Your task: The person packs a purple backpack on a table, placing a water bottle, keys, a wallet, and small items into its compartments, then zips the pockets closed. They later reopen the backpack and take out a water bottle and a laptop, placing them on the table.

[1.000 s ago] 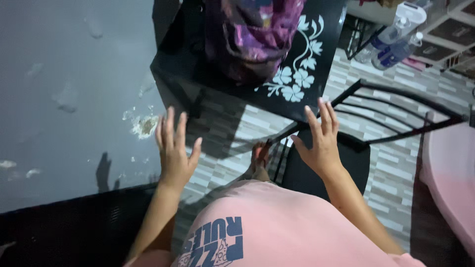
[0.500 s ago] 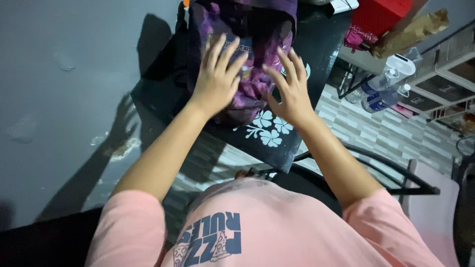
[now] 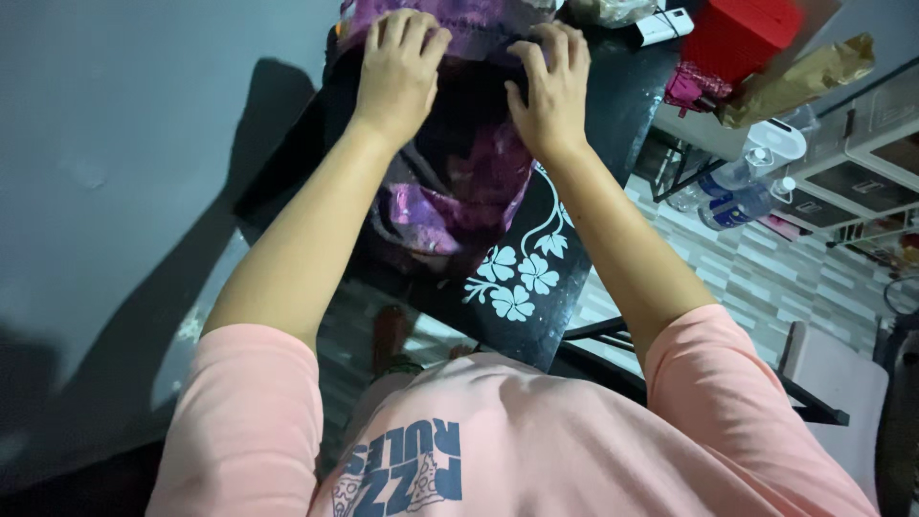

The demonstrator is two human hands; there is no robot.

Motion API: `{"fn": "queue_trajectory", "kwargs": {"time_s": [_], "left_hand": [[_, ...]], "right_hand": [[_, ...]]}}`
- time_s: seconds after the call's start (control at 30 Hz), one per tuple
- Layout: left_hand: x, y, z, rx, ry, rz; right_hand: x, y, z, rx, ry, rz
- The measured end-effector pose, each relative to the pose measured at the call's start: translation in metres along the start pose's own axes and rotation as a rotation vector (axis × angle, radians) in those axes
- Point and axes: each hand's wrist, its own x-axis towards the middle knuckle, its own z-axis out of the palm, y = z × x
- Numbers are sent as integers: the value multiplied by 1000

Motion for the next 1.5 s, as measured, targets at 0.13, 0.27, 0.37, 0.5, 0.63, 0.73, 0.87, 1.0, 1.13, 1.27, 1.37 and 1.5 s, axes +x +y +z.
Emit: {"fn": "queue_trajectory", "kwargs": {"time_s": [0.13,0.27,0.37,0.5,0.63,0.73,0.87,1.0,1.13,1.27,1.37,1.5], "left_hand": [[10,-22,17,110,83,54],[8,-43,21,24,36,66],[-3,-53,14,-69,42,66],[-14,-58,2,-17,134,-80],[-27,-61,-14,-219,167,-187],[-25,-66,-27,-345,195,-205],[-24,-71,-35,-446,182,-272],[-23,-88,-38,-739,125,-318],[-19,-103,-33,-1058,-5,-568],[-18,-89,-38,-937,-25,-624],[-20,-73,-46,-639,213,-234],[-16,-69,-45,-463,185,-254]], "right_hand": [[6,7,5,74,-4,30],[11,9,3,60,32,1],[12,6,-2,62,76,-25],[14,0,-6,88,117,31],[11,-4,-12,218,64,214],[10,-2,-15,261,85,228],[8,5,-11,316,99,356],[9,12,-5,445,63,534],[15,21,-3,606,-28,592],[18,20,-4,884,-10,764],[16,16,-3,767,-19,745],[15,11,0,701,6,727]]}}
